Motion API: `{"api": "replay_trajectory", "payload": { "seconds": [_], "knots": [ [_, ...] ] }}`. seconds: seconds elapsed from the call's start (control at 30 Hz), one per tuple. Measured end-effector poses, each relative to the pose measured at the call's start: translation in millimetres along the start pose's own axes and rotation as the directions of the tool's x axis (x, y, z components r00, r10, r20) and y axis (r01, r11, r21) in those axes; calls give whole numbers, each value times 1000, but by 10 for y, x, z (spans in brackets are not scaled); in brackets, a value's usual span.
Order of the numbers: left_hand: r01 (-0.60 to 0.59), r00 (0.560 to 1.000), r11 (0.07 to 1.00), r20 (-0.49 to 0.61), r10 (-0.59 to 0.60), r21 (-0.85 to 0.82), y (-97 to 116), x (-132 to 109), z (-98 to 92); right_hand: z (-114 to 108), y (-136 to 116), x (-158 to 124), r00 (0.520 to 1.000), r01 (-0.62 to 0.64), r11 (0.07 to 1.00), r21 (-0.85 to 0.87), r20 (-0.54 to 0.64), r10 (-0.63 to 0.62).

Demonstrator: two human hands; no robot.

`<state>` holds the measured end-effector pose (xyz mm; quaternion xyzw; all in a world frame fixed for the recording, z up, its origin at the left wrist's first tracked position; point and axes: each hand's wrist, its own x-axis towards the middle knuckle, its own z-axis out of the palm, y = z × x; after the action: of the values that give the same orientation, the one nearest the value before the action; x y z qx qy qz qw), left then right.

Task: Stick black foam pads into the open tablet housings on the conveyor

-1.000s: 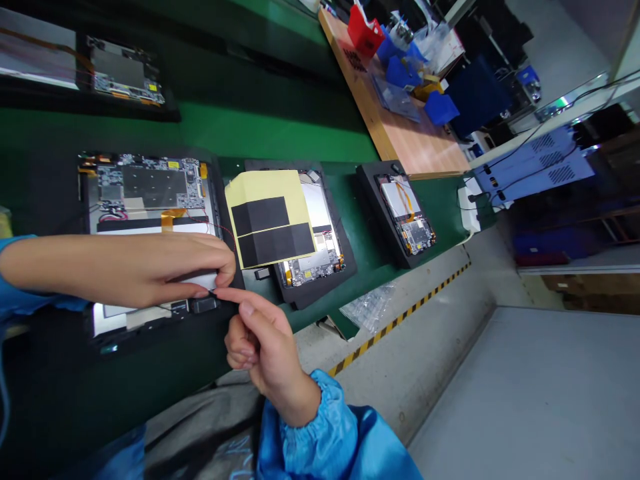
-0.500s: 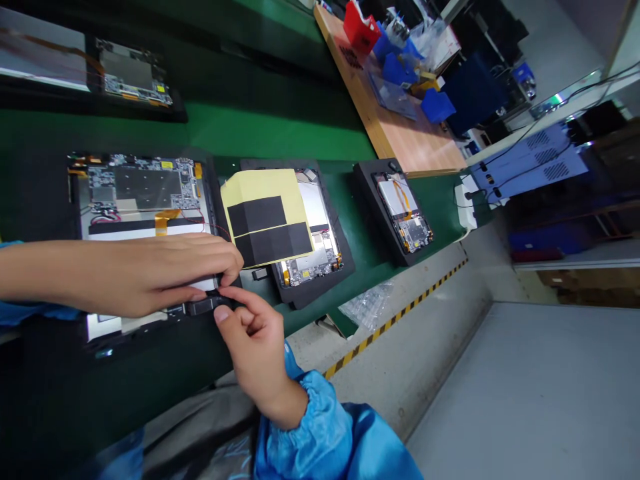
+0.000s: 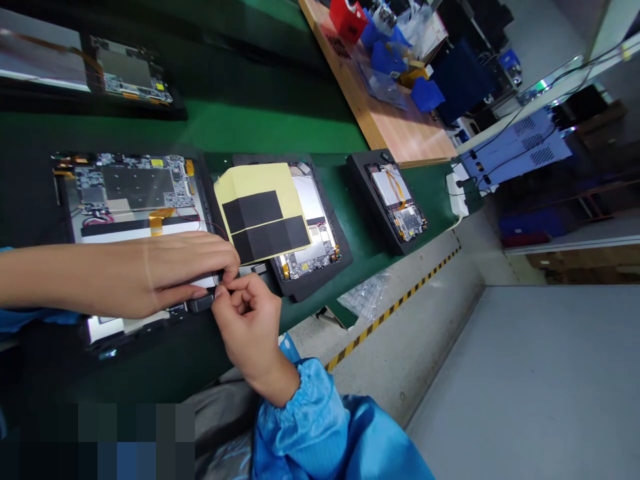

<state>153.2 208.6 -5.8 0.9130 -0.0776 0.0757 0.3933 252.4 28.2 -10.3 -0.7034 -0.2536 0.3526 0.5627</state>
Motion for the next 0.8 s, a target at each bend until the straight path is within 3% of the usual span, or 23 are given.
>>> {"api": "replay_trajectory", "payload": {
  "seconds": [0.1, 0.23, 0.3, 0.4, 0.47, 0.53, 0.63, 0.7, 0.8],
  "knots": [
    [0, 997, 1000, 73, 2, -22, -31, 8, 6, -14, -31, 42, 999, -21, 999, 48, 43, 18],
    [4, 997, 1000, 74, -6, 25, -16, 29, -16, -36, -42, 100, 995, -56, 985, 162, 88, 42],
    [-7, 1000, 995, 25, 4, 102, 61, -17, -11, -59, 1, 100, 994, -63, 981, 182, 95, 47],
    [2, 985, 933, -160, 59, 359, 250, -220, 80, -131, 113, 54, 992, -72, 983, 169, 117, 52],
    [41, 961, 862, -257, 106, 506, 378, -410, 205, -200, 181, 6, 992, 28, 997, 67, 118, -36],
    [104, 950, 803, -298, 95, 587, 469, -580, 355, -270, 215, -37, 964, 234, 967, -102, 150, -218],
    [225, 933, 762, -360, 12, 607, 517, -720, 558, -352, 213, -51, 843, 530, 807, -261, 265, -467],
    [252, 926, 754, -377, -6, 607, 514, -746, 649, -390, 209, -20, 780, 620, 726, -298, 337, -527],
    [257, 934, 747, -357, -29, 613, 499, -755, 705, -443, 229, 67, 726, 679, 650, -342, 446, -524]
  ]
}}
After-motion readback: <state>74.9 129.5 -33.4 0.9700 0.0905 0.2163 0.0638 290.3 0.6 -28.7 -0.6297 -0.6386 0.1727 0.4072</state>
